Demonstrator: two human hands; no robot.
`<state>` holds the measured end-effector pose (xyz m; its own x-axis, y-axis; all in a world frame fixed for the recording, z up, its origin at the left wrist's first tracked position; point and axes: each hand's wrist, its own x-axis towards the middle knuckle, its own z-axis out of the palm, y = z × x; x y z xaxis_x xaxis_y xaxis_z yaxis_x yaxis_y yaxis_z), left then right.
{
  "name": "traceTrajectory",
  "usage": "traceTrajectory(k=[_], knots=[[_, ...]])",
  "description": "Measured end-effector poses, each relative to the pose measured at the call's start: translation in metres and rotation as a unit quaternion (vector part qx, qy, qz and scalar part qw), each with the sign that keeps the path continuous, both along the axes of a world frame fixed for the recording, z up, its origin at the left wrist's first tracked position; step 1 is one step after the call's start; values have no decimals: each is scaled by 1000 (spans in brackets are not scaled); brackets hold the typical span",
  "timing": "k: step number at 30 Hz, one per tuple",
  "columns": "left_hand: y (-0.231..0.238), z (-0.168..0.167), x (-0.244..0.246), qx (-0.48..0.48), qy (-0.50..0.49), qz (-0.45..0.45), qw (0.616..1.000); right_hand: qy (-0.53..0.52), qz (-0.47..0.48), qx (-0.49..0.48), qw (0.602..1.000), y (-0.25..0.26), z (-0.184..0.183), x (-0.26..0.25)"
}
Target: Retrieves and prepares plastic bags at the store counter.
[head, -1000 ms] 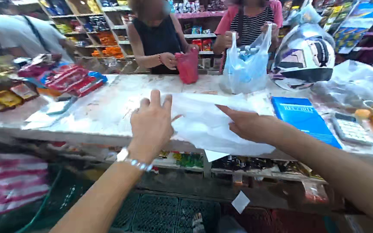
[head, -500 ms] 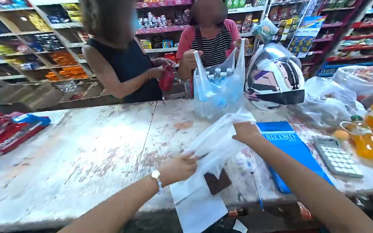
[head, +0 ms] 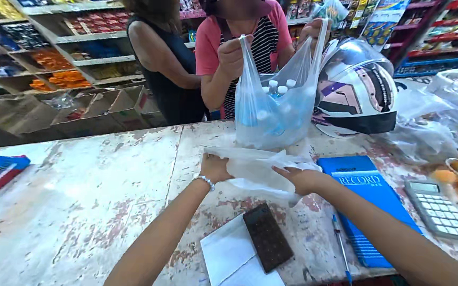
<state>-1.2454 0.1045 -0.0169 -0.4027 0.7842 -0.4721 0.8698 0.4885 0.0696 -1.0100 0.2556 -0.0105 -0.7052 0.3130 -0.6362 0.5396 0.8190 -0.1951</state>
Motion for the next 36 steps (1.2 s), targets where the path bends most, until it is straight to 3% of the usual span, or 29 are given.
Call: traceTrajectory(k=[7, 9, 11, 14, 18, 20, 22, 24, 27, 29, 32, 36], knots=[[12, 3, -29, -150, -23, -218, 964, 116, -66, -74, 988, 82, -40, -7], [24, -1, -43, -150, -19, -256, 955, 130, -119, -93, 980, 95, -43, -11], [36, -7, -61, -80, -72, -287, 952, 119, -160, -67, 978, 104, -43, -14], [40, -11, -73, 126, -248, -266, 923, 123, -227, -27, 966, 106, -34, -18], [26, -1, -25, 102, -392, -160, 900, 145, -284, -62, 946, 100, -33, -24], [24, 5, -25, 82, -340, -119, 929, 163, -323, -121, 924, 105, -30, -24], [34, 12, -44, 61, -203, -71, 975, 183, -376, -193, 888, 113, -20, -23], [44, 17, -62, 47, -85, -26, 995, 183, -405, -228, 866, 117, -12, -27], [50, 35, -62, 2, -9, -36, 999, 156, -367, -173, 901, 117, -4, -33], [46, 47, -68, -49, -25, -97, 994, 99, -282, -156, 941, 108, 15, -30], [31, 79, -89, -22, -177, -179, 968, 19, -115, -138, 983, 98, 51, -18], [4, 93, -123, 86, -371, -272, 884, 49, -37, -201, 978, 106, 62, 14]])
